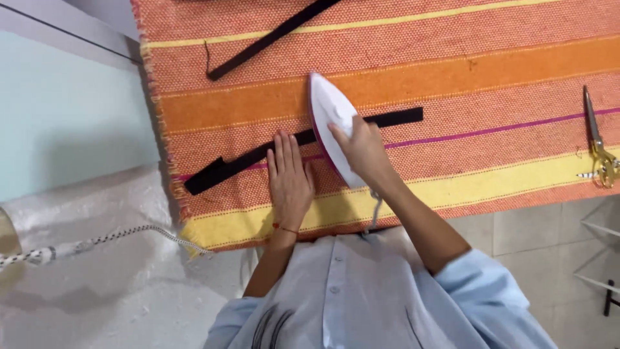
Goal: Ironing long black strips of material on a colorful mat
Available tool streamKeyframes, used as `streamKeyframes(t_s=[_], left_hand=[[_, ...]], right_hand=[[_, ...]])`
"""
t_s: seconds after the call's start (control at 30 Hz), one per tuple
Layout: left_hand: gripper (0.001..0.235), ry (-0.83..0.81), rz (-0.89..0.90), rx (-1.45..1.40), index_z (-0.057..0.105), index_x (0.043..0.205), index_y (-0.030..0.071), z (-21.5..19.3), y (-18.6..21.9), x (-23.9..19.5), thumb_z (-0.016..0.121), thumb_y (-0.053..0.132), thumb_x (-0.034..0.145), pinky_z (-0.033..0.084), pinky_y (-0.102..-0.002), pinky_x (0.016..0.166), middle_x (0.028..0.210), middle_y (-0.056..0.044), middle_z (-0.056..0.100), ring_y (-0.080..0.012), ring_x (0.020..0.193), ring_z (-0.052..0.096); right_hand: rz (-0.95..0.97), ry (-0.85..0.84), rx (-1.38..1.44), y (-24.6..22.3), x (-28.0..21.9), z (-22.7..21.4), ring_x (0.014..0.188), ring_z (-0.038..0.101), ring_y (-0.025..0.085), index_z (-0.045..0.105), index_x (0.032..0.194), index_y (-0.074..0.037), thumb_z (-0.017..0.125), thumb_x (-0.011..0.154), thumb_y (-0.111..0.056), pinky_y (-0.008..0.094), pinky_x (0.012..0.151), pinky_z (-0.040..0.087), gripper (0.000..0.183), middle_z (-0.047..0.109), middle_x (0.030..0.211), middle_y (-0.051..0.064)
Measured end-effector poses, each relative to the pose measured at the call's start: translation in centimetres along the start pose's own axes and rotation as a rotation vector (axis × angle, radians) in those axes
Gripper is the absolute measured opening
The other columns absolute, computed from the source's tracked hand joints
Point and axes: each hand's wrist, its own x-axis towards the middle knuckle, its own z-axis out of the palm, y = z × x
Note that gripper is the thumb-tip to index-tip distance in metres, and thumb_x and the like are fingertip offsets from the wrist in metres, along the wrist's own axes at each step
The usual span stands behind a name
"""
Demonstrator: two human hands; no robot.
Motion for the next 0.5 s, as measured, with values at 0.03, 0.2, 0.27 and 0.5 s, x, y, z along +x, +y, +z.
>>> streamKeyframes(t_s=[0.03, 0.2, 0.27, 0.5], left_hand=[[0.066, -0.009, 0.0, -0.004, 0.024, 0.162, -0.001, 0.1, 0.1, 0.0, 0.043, 0.025, 0.104, 0.008, -0.05, 0.129, 0.171, -0.021, 0.018, -0.0334, 0.159, 0.013], [0.068, 0.005, 0.005, 0.036, 0.024, 0.161, -0.002, -0.8, 0.2, 0.1, 0.045, 0.027, 0.104, 0.011, -0.05, 0.129, 0.17, -0.022, 0.018, -0.0341, 0.159, 0.014], [0.069, 0.01, 0.008, 0.057, 0.024, 0.161, -0.002, -0.1, -0.2, 0.8, 0.047, 0.028, 0.102, 0.012, -0.05, 0.129, 0.17, -0.022, 0.019, -0.0341, 0.159, 0.016], [0.065, 0.039, 0.007, 0.048, 0.027, 0.16, -0.002, -0.1, 0.1, -0.1, 0.041, 0.029, 0.104, 0.013, -0.05, 0.129, 0.169, -0.022, 0.023, -0.0346, 0.158, 0.019]], right_hand=[[0.008, -0.005, -0.002, -0.8, -0.2, -0.7, 0.095, 0.07, 0.053, 0.064, 0.106, 0.005, 0.063, 0.098, -0.057, 0.056, 0.078, 0.059, 0.063, 0.066, 0.091, 0.035], [0.034, -0.022, 0.032, -0.1, -2.0, -1.6, 0.097, 0.068, 0.055, 0.061, 0.11, 0.009, 0.062, 0.098, -0.056, 0.061, 0.08, 0.056, 0.066, 0.065, 0.091, 0.04], [-0.01, 0.018, -0.036, 1.8, 1.1, -0.4, 0.099, 0.067, 0.056, 0.062, 0.109, 0.01, 0.061, 0.099, -0.057, 0.06, 0.082, 0.057, 0.068, 0.065, 0.093, 0.04], [0.079, -0.042, 0.031, -0.9, -3.0, -3.7, 0.102, 0.065, 0.057, 0.06, 0.114, 0.01, 0.061, 0.099, -0.054, 0.061, 0.084, 0.054, 0.065, 0.064, 0.094, 0.041]])
